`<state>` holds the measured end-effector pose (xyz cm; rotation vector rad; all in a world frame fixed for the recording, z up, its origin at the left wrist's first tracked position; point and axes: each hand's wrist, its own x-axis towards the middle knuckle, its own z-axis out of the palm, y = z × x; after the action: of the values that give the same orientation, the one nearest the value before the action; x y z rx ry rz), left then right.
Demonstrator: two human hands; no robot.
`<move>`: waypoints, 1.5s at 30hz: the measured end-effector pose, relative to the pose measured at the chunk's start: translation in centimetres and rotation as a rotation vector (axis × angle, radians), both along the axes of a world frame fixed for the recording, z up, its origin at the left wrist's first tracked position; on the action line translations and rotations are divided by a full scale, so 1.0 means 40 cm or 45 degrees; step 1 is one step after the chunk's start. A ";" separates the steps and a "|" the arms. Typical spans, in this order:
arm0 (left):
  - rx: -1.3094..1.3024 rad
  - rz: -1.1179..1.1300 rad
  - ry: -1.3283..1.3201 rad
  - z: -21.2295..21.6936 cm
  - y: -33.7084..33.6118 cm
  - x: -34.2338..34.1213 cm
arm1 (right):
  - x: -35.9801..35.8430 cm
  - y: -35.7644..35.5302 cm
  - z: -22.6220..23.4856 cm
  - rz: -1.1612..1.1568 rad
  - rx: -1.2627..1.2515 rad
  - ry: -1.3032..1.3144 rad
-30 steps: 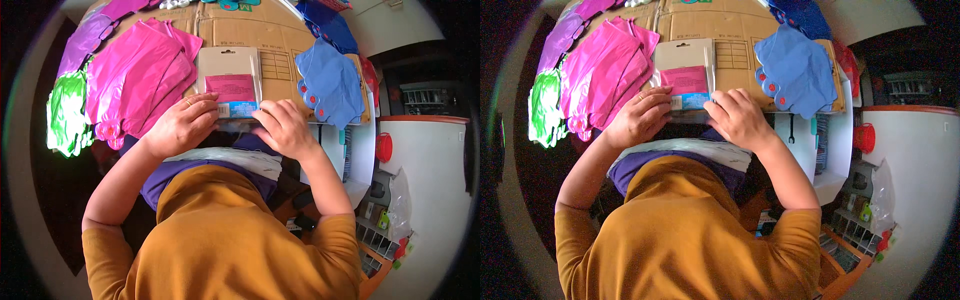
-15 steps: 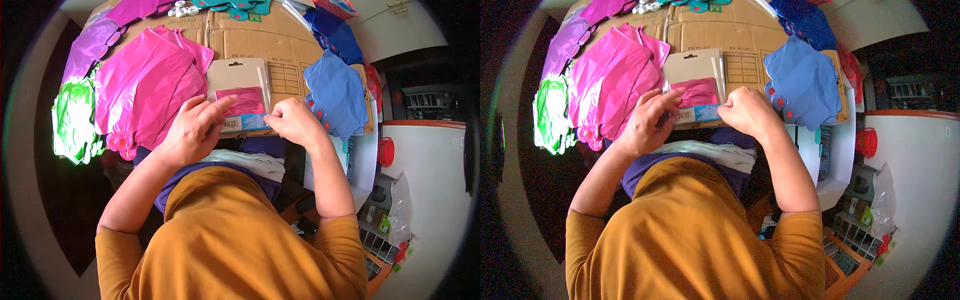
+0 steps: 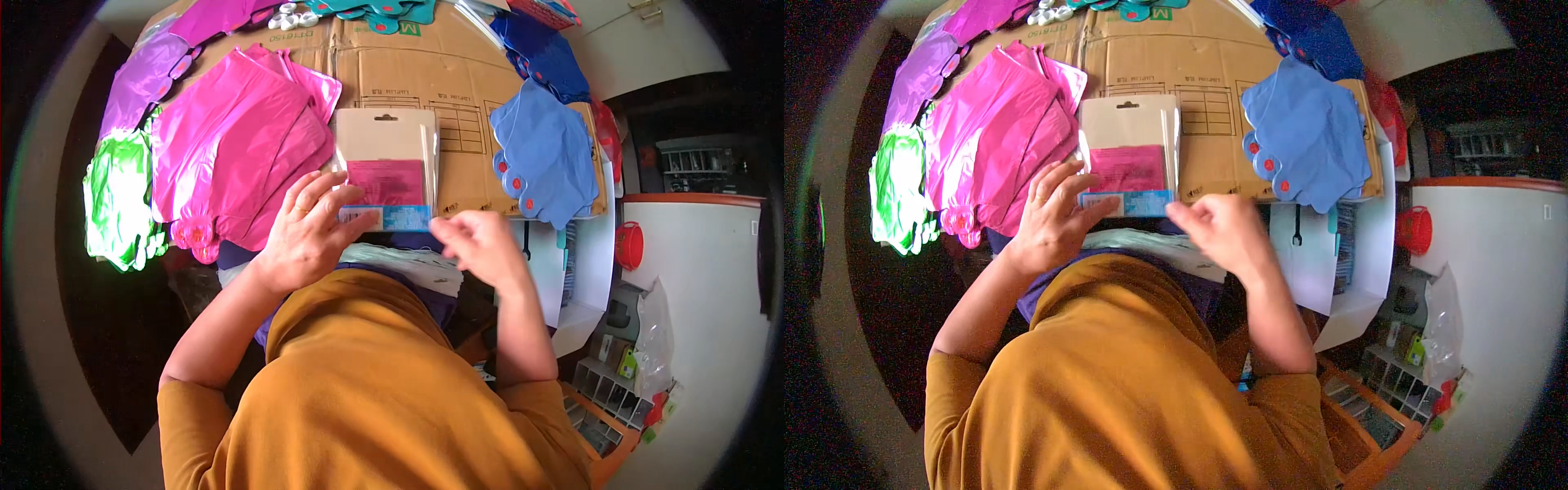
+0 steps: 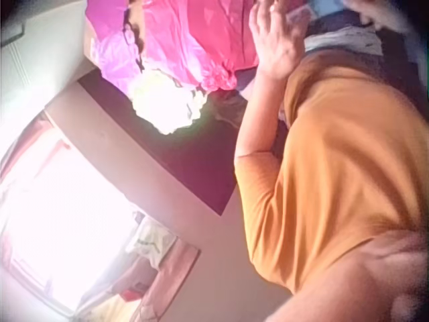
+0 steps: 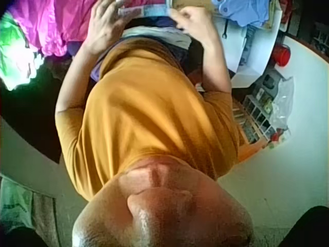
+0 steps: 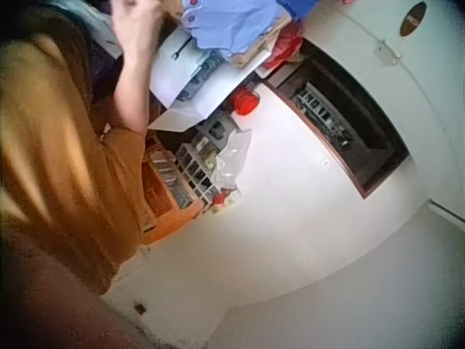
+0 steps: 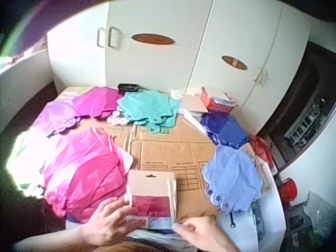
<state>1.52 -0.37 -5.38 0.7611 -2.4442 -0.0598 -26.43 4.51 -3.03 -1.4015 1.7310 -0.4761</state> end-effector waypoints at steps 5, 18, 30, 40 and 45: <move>0.033 -0.026 0.092 -0.003 0.030 -0.009 | 0.091 0.045 -0.093 -0.219 0.060 -0.897; 1.669 0.375 1.384 0.088 0.089 -0.111 | 0.133 0.086 -0.040 -0.196 -0.116 -1.391; 1.718 -0.142 0.861 0.092 0.132 -0.233 | -0.119 0.196 -0.034 0.104 -0.482 -1.070; 1.949 -0.226 0.477 0.042 0.099 -0.272 | -0.745 0.505 -0.064 -1.523 -0.793 0.085; 1.939 -0.166 0.122 -0.025 0.112 -0.269 | -1.024 0.355 -0.164 -0.895 -0.472 0.686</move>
<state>-9.22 4.09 -6.39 1.0604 -1.9762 -2.0591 -67.39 18.71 -9.59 -1.1918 2.7025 -0.8889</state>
